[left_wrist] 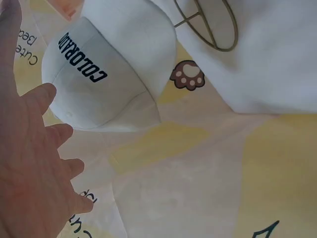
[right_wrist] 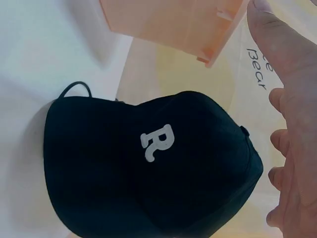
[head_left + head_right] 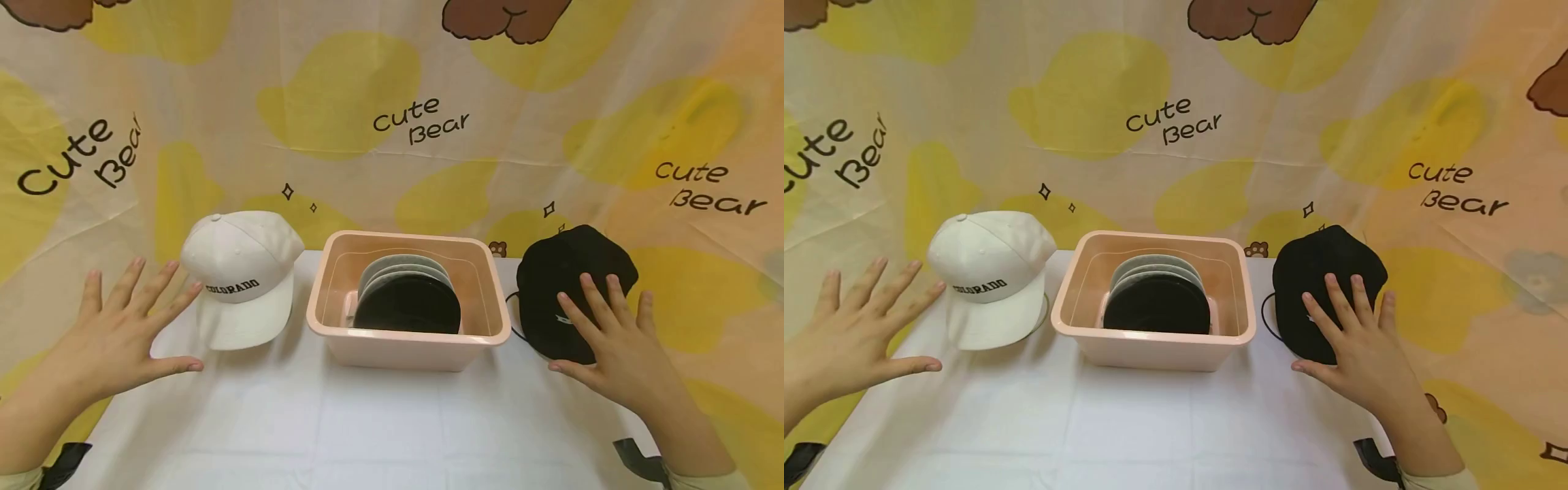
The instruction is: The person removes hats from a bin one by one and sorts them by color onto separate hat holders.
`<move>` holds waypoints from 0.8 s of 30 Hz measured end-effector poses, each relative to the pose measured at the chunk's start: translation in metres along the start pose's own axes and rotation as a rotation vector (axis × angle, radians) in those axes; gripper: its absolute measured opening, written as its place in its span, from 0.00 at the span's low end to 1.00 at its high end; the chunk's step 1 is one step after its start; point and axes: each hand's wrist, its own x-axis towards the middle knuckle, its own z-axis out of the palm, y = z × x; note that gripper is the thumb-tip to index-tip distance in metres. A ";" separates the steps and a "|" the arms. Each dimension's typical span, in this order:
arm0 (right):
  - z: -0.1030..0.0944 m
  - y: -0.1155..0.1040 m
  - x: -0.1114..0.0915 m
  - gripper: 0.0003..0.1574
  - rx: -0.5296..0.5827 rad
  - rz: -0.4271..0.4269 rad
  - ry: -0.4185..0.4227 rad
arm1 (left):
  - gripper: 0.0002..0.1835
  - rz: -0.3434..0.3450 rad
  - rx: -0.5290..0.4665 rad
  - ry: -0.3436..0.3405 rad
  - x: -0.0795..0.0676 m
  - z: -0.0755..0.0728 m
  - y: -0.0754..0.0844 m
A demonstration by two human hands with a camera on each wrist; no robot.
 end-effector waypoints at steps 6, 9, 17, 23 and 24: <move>0.002 -0.002 0.006 0.76 0.054 -0.042 0.037 | 0.66 0.014 0.022 0.005 0.009 -0.007 0.001; 0.002 -0.003 0.010 0.76 0.079 -0.068 0.058 | 0.66 0.032 0.031 0.028 0.014 -0.010 0.003; 0.003 -0.011 0.017 0.75 0.133 -0.101 0.059 | 0.61 0.089 0.039 0.073 0.029 -0.021 0.007; 0.005 -0.017 0.024 0.75 0.180 -0.120 0.071 | 0.61 0.115 0.036 0.055 0.045 -0.030 0.014; 0.005 -0.018 0.025 0.75 0.192 -0.126 0.076 | 0.60 0.119 0.033 0.050 0.047 -0.032 0.016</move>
